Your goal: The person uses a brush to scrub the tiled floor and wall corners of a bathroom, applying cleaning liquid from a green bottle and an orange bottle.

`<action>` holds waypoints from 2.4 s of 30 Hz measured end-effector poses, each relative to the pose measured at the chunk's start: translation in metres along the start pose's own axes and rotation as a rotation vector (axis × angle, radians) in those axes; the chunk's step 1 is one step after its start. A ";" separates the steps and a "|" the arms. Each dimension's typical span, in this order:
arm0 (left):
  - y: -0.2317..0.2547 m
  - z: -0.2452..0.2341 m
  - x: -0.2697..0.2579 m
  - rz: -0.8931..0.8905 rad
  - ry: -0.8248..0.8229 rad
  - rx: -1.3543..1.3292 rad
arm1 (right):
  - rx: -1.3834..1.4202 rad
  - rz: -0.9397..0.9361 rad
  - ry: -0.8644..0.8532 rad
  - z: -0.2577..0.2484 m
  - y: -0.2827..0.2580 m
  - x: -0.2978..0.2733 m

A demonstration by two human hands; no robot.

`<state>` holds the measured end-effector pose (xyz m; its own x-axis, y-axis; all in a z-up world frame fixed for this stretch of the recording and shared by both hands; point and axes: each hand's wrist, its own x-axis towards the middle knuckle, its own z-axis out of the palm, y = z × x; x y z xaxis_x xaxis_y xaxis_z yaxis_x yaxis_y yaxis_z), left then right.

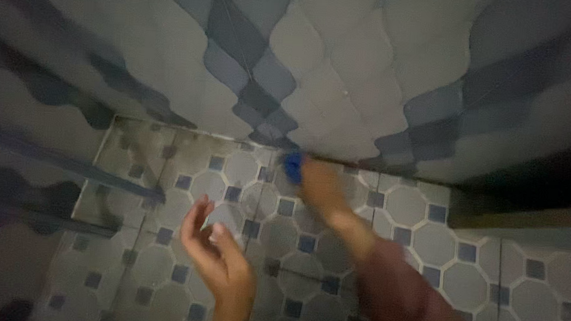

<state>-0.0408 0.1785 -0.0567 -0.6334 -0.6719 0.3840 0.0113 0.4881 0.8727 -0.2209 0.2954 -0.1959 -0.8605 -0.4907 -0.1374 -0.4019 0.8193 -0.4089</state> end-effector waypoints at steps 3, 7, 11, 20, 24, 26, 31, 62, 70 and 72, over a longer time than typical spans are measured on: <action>-0.008 -0.003 0.001 0.000 0.034 0.015 | -0.132 0.211 -0.159 -0.041 0.078 -0.032; -0.011 -0.014 -0.008 -0.088 0.018 -0.001 | -0.266 0.512 -0.360 -0.102 0.140 -0.061; -0.008 -0.006 -0.007 -0.116 0.033 -0.039 | -0.297 0.383 -0.278 -0.099 0.126 -0.033; 0.012 0.005 -0.008 -0.047 0.008 -0.079 | -0.101 0.264 -0.166 0.010 -0.028 0.043; 0.008 0.004 -0.007 0.004 0.021 -0.056 | -0.073 0.213 -0.055 0.010 0.029 -0.020; 0.004 -0.001 -0.009 -0.002 0.036 -0.026 | -0.021 0.332 -0.079 -0.019 0.080 -0.054; 0.006 0.004 -0.011 0.009 0.038 -0.069 | -0.101 0.556 -0.071 -0.072 0.120 -0.109; -0.006 -0.008 -0.002 -0.040 0.118 -0.029 | -0.218 0.185 -0.184 0.012 0.088 -0.165; 0.026 0.019 -0.013 0.054 -0.019 -0.097 | 0.360 0.902 -0.022 0.049 0.011 -0.139; 0.036 0.021 -0.008 0.080 -0.036 -0.096 | -0.082 0.028 -0.389 0.068 -0.028 -0.175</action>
<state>-0.0514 0.2125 -0.0345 -0.6548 -0.6118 0.4438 0.1359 0.4823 0.8654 -0.0376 0.3383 -0.2215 -0.6945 -0.5309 -0.4856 -0.4175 0.8471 -0.3290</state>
